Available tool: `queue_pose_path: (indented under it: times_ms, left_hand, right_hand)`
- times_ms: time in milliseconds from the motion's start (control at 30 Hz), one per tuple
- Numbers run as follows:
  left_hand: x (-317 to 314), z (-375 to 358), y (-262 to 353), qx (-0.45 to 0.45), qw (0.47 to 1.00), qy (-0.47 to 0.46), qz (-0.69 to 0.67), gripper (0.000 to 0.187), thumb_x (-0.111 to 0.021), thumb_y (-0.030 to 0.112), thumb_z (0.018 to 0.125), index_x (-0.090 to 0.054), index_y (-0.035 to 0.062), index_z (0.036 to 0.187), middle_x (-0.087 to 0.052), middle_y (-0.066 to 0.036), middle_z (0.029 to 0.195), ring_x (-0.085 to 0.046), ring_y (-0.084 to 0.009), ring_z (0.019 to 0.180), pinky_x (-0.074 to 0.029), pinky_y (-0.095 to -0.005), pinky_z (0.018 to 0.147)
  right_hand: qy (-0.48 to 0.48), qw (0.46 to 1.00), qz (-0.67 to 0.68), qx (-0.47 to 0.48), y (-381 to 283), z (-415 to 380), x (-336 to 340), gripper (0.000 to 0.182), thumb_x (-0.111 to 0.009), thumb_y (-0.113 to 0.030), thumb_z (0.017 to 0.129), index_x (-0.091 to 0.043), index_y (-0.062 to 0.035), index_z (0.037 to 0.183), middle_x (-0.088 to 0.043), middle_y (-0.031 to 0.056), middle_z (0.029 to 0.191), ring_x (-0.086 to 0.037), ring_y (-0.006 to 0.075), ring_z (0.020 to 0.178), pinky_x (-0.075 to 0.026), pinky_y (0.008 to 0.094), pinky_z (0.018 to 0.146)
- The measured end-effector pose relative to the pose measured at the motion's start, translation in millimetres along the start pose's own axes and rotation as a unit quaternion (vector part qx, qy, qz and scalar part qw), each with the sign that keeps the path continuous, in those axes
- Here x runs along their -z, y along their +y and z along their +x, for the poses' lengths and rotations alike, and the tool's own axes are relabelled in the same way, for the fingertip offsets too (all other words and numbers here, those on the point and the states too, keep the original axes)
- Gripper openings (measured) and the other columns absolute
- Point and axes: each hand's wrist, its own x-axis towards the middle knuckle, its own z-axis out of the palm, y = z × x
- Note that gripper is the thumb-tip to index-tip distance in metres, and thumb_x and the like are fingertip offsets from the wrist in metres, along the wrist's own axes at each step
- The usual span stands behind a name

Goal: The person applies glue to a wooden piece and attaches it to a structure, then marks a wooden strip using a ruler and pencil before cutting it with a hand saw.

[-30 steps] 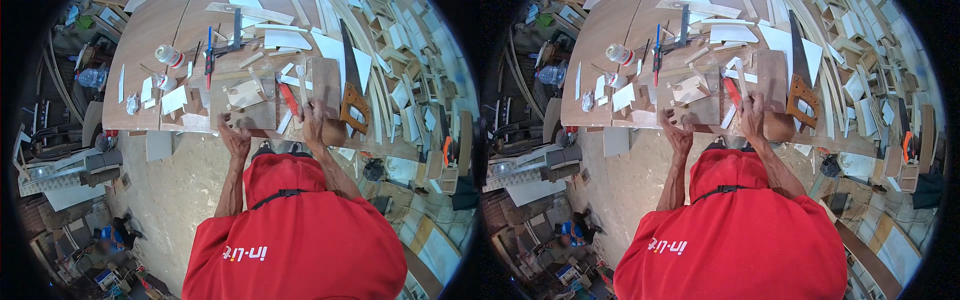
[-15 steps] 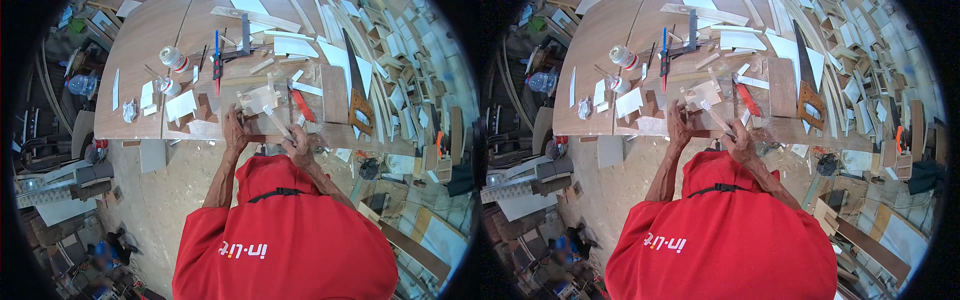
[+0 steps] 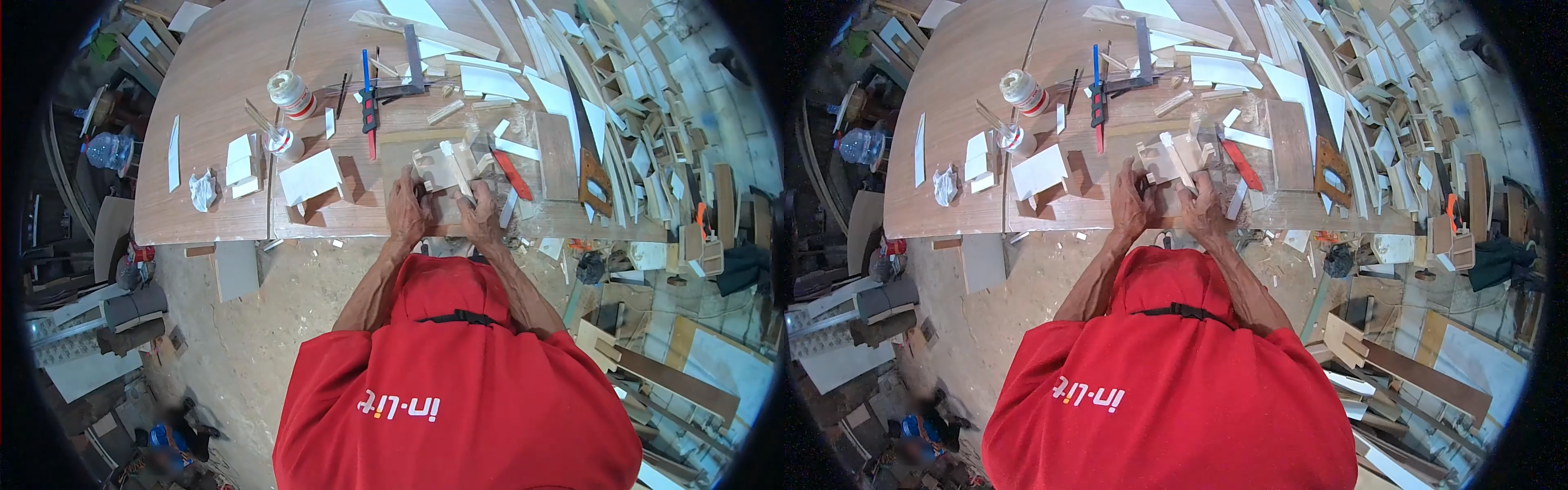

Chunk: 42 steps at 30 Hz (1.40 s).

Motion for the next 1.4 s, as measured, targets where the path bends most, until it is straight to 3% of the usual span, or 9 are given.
queue_pose_path:
  times_ms: [100, 167, 333, 533, 633, 1000, 1067, 1133, 1400]
  left_hand:
    - [2, 0, -1, 0.008, 1.0, -0.016, -0.019, 0.079, -0.07, 0.003, 0.074, -0.026, 0.0006, 0.14, -0.059, -0.014, 0.109, -0.053, -0.0328, 0.1, -0.043, -0.0414, 0.088]
    - [6, 0, 0, 0.009, 0.999, -0.02, -0.025, 0.079, -0.069, 0.003, 0.074, -0.025, 0.0006, 0.14, -0.058, -0.015, 0.111, -0.052, -0.0332, 0.102, -0.043, -0.0418, 0.089]
    - [8, -1, -2, -0.042, 0.998, 0.036, -0.029, 0.076, -0.062, -0.002, 0.076, -0.023, -0.001, 0.141, -0.053, -0.021, 0.119, -0.049, -0.0364, 0.109, -0.039, -0.0432, 0.096]
    - [1, 23, -9, -0.01, 0.996, 0.078, -0.035, 0.07, -0.059, -0.004, 0.076, -0.026, -0.0021, 0.139, -0.055, -0.021, 0.117, -0.054, -0.0364, 0.106, -0.042, -0.0427, 0.094]
    - [1, 37, -13, 0.033, 0.998, 0.043, -0.045, 0.066, -0.059, -0.002, 0.076, -0.03, -0.0025, 0.136, -0.058, -0.021, 0.114, -0.058, -0.0358, 0.102, -0.045, -0.0412, 0.09]
    - [11, 53, -14, -0.005, 0.999, -0.001, 0.033, 0.062, -0.063, 0.003, 0.078, -0.036, -0.0007, 0.133, -0.063, -0.02, 0.105, -0.061, -0.0331, 0.094, -0.048, -0.0395, 0.085]
    - [10, 54, -16, -0.008, 0.999, -0.011, 0.037, 0.062, -0.063, 0.004, 0.078, -0.036, -0.0007, 0.133, -0.064, -0.019, 0.104, -0.061, -0.0326, 0.094, -0.048, -0.0396, 0.084]
    - [11, 55, -15, 0.031, 0.999, -0.02, 0.009, 0.063, -0.062, 0.003, 0.077, -0.034, -0.0021, 0.133, -0.064, -0.015, 0.103, -0.057, -0.0321, 0.096, -0.045, -0.0417, 0.086]
    - [10, 55, -19, 0.014, 1.0, -0.017, -0.002, 0.065, -0.062, 0.003, 0.076, -0.033, -0.004, 0.133, -0.065, -0.016, 0.101, -0.06, -0.0315, 0.092, -0.046, -0.0401, 0.085]
  right_hand:
    - [0.037, 0.998, -0.03, -0.035, -14, 3, -3, 0.027, -0.06, -0.023, 0.09, -0.053, 0.0004, 0.101, -0.062, 0.0137, 0.078, -0.059, 0.0238, 0.069, -0.045, 0.037, 0.063]
    - [0.035, 0.998, -0.04, -0.027, -16, 5, -5, 0.029, -0.058, -0.025, 0.091, -0.052, 0.0011, 0.103, -0.06, 0.0203, 0.085, -0.06, 0.0324, 0.076, -0.045, 0.0423, 0.068]
    - [0.048, 0.998, -0.051, -0.008, 0, 10, -10, 0.03, -0.058, -0.026, 0.091, -0.052, 0.0005, 0.103, -0.06, 0.0206, 0.084, -0.06, 0.0321, 0.075, -0.045, 0.0423, 0.067]
    - [0.071, 0.996, -0.041, 0.03, 6, 7, -12, 0.03, -0.06, -0.028, 0.091, -0.053, -0.0006, 0.1, -0.062, 0.0201, 0.08, -0.063, 0.0315, 0.073, -0.046, 0.0416, 0.065]
    - [0.07, 0.995, -0.055, 0.033, 10, 7, -12, 0.029, -0.06, -0.027, 0.091, -0.053, -0.0001, 0.1, -0.062, 0.02, 0.082, -0.063, 0.0321, 0.075, -0.046, 0.0421, 0.065]
    - [0.075, 0.997, -0.016, 0.017, 5, 6, -12, 0.028, -0.061, -0.023, 0.091, -0.054, 0.0023, 0.1, -0.061, 0.0209, 0.088, -0.06, 0.0315, 0.081, -0.046, 0.0406, 0.071]
    - [0.054, 0.998, 0.017, 0.016, 3, 6, -11, 0.027, -0.058, -0.022, 0.091, -0.051, 0.0011, 0.102, -0.06, 0.0235, 0.091, -0.058, 0.0402, 0.083, -0.044, 0.0465, 0.071]
    - [0.061, 0.998, 0.011, 0.011, 5, 5, -13, 0.026, -0.057, -0.023, 0.091, -0.051, 0.0004, 0.102, -0.059, 0.0235, 0.089, -0.058, 0.0403, 0.082, -0.044, 0.0468, 0.07]
    - [0.081, 0.997, 0.009, 0.013, 5, 5, -13, 0.025, -0.057, -0.024, 0.092, -0.051, -0.001, 0.1, -0.059, 0.023, 0.085, -0.058, 0.0409, 0.08, -0.044, 0.0468, 0.068]
